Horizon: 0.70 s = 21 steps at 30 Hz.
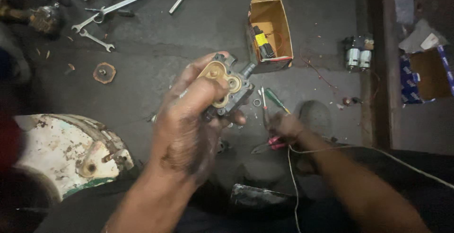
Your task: The person is repairing a small mechanical component, likely a carburetor, by inserting a spring and adjusting internal parts with a screwdriver. They manipulate the component with both hands, occasionally using a green-handled screwdriver to adjust internal mechanisms.
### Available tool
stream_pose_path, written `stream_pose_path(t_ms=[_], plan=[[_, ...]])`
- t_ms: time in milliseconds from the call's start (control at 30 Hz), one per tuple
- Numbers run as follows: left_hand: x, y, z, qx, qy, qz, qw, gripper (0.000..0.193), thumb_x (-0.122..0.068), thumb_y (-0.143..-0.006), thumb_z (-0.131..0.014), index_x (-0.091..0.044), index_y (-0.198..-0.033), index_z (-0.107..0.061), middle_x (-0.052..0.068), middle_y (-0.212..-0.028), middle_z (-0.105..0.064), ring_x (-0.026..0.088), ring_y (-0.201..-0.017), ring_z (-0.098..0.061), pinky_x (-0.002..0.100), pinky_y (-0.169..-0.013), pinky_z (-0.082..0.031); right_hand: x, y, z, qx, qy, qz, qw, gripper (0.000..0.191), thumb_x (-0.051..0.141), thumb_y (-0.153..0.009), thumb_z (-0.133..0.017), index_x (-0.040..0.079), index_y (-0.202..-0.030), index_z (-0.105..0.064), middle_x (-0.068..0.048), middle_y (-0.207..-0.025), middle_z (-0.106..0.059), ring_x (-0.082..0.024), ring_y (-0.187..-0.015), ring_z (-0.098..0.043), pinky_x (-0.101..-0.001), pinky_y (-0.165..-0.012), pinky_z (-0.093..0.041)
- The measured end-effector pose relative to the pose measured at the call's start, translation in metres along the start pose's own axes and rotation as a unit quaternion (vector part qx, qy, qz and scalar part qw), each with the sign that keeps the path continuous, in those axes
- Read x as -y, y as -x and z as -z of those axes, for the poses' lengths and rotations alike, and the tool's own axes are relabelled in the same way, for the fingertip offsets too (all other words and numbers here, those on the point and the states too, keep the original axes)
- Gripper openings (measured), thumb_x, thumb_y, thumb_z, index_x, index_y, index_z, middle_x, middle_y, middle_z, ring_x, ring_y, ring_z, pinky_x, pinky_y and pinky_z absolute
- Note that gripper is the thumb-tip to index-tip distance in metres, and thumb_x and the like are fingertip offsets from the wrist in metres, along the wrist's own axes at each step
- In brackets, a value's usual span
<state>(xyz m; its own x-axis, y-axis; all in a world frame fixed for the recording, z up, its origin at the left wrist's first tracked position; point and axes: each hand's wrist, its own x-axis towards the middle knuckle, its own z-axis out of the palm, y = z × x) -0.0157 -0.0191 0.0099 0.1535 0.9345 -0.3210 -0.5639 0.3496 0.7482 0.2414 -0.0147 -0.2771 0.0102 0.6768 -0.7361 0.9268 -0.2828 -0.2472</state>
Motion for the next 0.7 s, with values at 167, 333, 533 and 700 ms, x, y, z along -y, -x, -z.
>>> stream_pose_path(t_ms=[167,333,533,700], plan=[[-0.002,-0.003,-0.002,-0.044,-0.033,0.034,0.998,0.062,-0.018,-0.078,-0.063,0.005,-0.134,-0.056,0.012,-0.104,-0.063,0.021,-0.088,-0.062,0.038,-0.067,-0.057,0.025,0.019,-0.001,-0.021,-0.097,-0.014,0.995,0.029,0.029,-0.098,-0.057,0.008,-0.115,-0.066,-0.016,-0.105,-0.077,-0.031,-0.095,-0.079,-0.0464,-0.082,-0.064],[0.001,-0.004,-0.004,-0.061,-0.042,0.034,0.997,0.059,-0.018,-0.077,-0.063,0.003,-0.132,-0.058,0.012,-0.104,-0.065,0.021,-0.090,-0.063,0.038,-0.067,-0.056,0.007,0.002,0.015,-0.200,-0.020,-0.065,0.977,0.047,0.024,-0.092,-0.059,0.000,-0.131,-0.052,-0.030,-0.125,-0.060,-0.042,-0.100,-0.069,-0.0515,-0.080,-0.058],[0.008,-0.008,-0.007,-0.078,-0.036,0.048,0.995,0.055,-0.015,-0.076,-0.064,-0.004,-0.130,-0.061,0.010,-0.105,-0.066,0.020,-0.093,-0.063,0.039,-0.067,-0.054,-0.011,-0.004,0.004,-0.141,0.080,-0.063,0.985,0.034,0.024,-0.102,-0.049,0.006,-0.123,-0.069,-0.023,-0.119,-0.073,-0.040,-0.111,-0.072,-0.0518,-0.094,-0.059],[0.009,-0.011,-0.006,-0.093,-0.067,0.058,0.992,0.055,-0.015,-0.075,-0.063,-0.005,-0.130,-0.063,0.010,-0.102,-0.068,0.020,-0.091,-0.065,0.037,-0.068,-0.057,0.020,0.015,0.023,-0.064,0.051,-0.082,0.993,0.038,0.035,-0.105,-0.043,0.012,-0.131,-0.058,-0.021,-0.107,-0.079,-0.036,-0.095,-0.076,-0.0517,-0.081,-0.067]])
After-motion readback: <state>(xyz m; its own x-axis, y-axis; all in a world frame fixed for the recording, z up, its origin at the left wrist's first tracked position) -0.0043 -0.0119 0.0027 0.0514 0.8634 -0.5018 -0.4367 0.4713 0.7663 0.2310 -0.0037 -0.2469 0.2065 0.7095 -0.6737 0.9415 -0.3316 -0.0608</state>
